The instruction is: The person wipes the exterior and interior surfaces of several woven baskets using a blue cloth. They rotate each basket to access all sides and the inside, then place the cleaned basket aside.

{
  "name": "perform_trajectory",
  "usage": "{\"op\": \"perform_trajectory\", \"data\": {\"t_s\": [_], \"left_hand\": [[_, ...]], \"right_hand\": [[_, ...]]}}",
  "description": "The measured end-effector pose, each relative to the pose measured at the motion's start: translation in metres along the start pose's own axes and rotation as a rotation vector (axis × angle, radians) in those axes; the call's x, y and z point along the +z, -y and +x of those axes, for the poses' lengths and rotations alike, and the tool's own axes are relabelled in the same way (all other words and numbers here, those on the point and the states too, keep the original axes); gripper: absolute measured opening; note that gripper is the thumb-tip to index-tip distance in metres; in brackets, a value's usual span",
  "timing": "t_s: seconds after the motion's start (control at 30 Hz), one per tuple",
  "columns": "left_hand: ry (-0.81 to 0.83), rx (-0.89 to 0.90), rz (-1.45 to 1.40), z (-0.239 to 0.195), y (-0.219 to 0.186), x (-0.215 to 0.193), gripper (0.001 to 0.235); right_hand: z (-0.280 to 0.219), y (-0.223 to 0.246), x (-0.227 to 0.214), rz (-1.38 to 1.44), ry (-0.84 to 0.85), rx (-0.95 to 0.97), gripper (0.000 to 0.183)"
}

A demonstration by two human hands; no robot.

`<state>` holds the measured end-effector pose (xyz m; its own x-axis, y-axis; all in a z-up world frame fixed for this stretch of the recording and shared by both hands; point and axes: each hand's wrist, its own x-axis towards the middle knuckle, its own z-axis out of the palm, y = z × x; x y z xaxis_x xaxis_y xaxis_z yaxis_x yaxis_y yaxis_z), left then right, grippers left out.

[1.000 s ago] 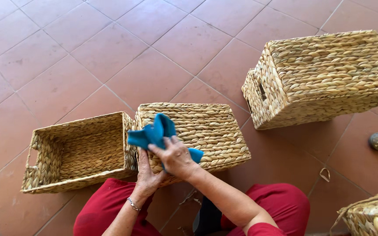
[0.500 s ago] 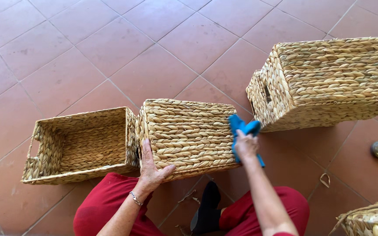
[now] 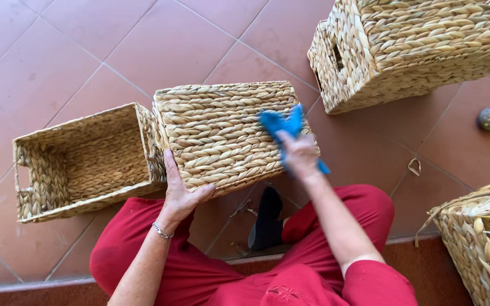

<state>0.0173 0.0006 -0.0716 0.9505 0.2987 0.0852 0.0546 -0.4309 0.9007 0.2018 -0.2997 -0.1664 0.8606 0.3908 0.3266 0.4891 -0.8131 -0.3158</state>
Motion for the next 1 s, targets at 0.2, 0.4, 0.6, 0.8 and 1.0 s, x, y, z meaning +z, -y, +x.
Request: {"op": "perform_trajectory", "data": {"t_s": [0.2,0.4,0.6,0.8,1.0], "left_hand": [[0.001,-0.034,-0.012,0.0,-0.012,0.003,0.138],[0.076,-0.195,-0.296,0.001,-0.02,0.003,0.13],[0.094,-0.265,-0.491,0.001,-0.025,0.0,0.137],[0.054,-0.108,-0.277,-0.005,-0.023,0.003,0.134],[-0.001,-0.27,-0.254,0.013,-0.009,-0.013,0.118]], "right_hand": [[0.005,-0.039,0.011,-0.1,-0.007,0.255,0.035],[0.005,0.154,-0.021,0.365,-0.052,-0.386,0.053],[0.084,0.143,-0.001,0.375,-0.046,-0.508,0.063],[0.117,-0.057,0.063,-0.004,0.157,0.173,0.05],[0.082,-0.136,0.093,0.28,0.29,0.489,0.053]]}}
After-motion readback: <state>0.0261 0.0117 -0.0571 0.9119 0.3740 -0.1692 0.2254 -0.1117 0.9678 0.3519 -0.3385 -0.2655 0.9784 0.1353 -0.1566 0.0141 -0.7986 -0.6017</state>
